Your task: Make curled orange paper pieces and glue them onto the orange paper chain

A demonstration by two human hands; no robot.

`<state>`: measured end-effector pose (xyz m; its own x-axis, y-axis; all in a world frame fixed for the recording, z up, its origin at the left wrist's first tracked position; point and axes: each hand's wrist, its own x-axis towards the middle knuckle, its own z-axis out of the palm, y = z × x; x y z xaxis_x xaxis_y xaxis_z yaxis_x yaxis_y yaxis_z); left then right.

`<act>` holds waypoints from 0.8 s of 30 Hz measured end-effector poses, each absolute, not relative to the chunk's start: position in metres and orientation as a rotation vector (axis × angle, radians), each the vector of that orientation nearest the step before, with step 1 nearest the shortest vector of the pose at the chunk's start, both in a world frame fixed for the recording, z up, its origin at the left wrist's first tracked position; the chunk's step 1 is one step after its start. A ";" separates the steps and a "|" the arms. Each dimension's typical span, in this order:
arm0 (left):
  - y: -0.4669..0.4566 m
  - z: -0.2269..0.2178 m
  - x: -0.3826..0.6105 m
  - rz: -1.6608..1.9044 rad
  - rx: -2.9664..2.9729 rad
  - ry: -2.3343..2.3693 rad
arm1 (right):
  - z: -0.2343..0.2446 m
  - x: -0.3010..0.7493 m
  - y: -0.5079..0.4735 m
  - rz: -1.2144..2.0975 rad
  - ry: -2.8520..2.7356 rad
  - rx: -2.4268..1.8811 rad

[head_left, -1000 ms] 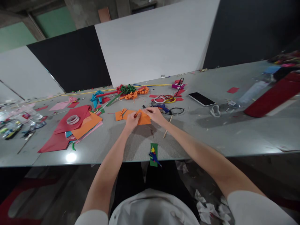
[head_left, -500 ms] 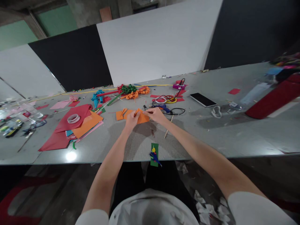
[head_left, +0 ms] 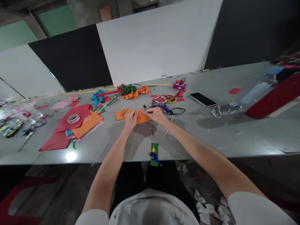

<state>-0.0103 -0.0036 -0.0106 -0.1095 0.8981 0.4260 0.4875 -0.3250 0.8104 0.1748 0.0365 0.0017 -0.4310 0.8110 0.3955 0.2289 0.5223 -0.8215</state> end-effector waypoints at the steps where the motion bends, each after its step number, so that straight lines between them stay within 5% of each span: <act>1: -0.003 -0.011 -0.011 1.417 1.792 1.518 | 0.002 0.175 0.036 0.883 -1.940 -0.857; 24: 0.000 -0.007 -0.019 1.287 1.833 1.418 | 0.004 0.176 0.034 0.856 -1.949 -0.916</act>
<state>-0.0192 -0.0002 -0.0074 0.0177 0.9251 0.3793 0.4675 -0.3430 0.8147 0.1756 0.0342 0.0037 -0.4172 0.8293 0.3717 0.2872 0.5084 -0.8118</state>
